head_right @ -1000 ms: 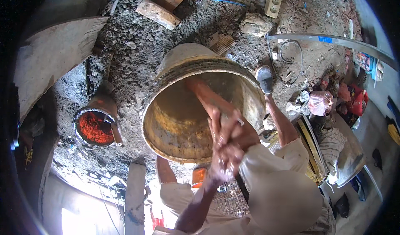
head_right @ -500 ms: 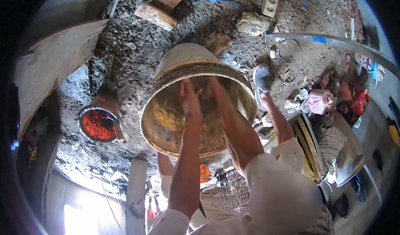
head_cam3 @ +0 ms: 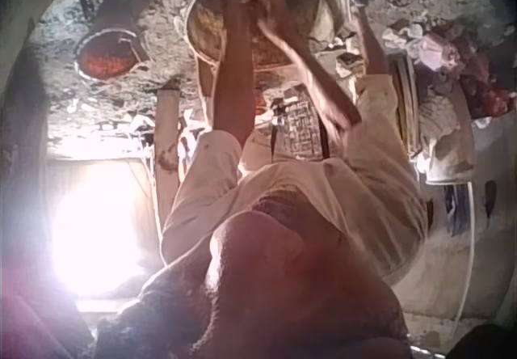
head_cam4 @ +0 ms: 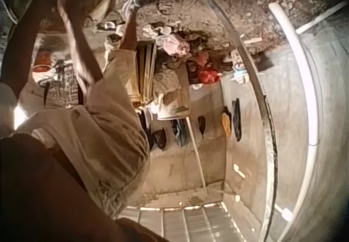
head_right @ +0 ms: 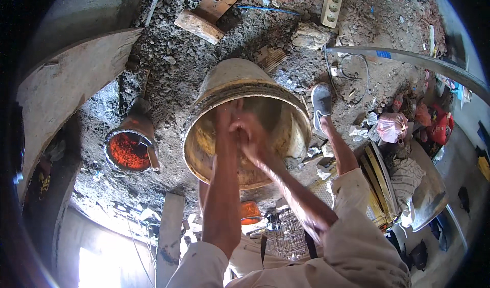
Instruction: The person applies mortar onto a wall with a trowel, mixes mortar in buckets using the trowel and by hand, and washes their hands in a bucket of water.
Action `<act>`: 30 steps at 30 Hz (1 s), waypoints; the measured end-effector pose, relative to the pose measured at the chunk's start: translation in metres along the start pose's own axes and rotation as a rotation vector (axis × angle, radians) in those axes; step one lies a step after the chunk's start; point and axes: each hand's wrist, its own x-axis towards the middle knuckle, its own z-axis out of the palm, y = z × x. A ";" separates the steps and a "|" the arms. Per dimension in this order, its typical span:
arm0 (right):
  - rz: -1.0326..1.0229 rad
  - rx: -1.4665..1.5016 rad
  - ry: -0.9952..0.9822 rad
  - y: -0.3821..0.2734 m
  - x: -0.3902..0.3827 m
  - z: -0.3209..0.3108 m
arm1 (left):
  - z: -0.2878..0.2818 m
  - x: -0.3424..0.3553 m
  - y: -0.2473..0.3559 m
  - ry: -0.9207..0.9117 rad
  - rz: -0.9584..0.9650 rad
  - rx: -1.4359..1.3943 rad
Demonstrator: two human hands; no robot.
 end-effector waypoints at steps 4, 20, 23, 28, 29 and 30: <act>0.720 0.397 0.393 0.135 0.075 -0.047 | 0.015 -0.035 -0.046 -0.125 0.286 0.849; 0.744 1.135 0.034 0.104 0.029 -0.052 | 0.018 -0.176 0.011 -0.396 0.650 1.018; 0.737 1.135 -0.014 0.094 0.042 -0.045 | 0.031 -0.241 0.073 -0.762 0.679 0.952; 0.741 1.143 -0.080 0.085 0.052 -0.024 | 0.019 -0.205 0.009 -1.094 0.822 1.103; 0.751 1.153 -0.110 0.080 0.051 -0.009 | -0.025 -0.165 -0.020 -1.050 0.513 1.255; 0.715 1.121 -0.082 0.077 0.053 -0.038 | -0.045 -0.130 -0.036 -0.893 0.100 1.084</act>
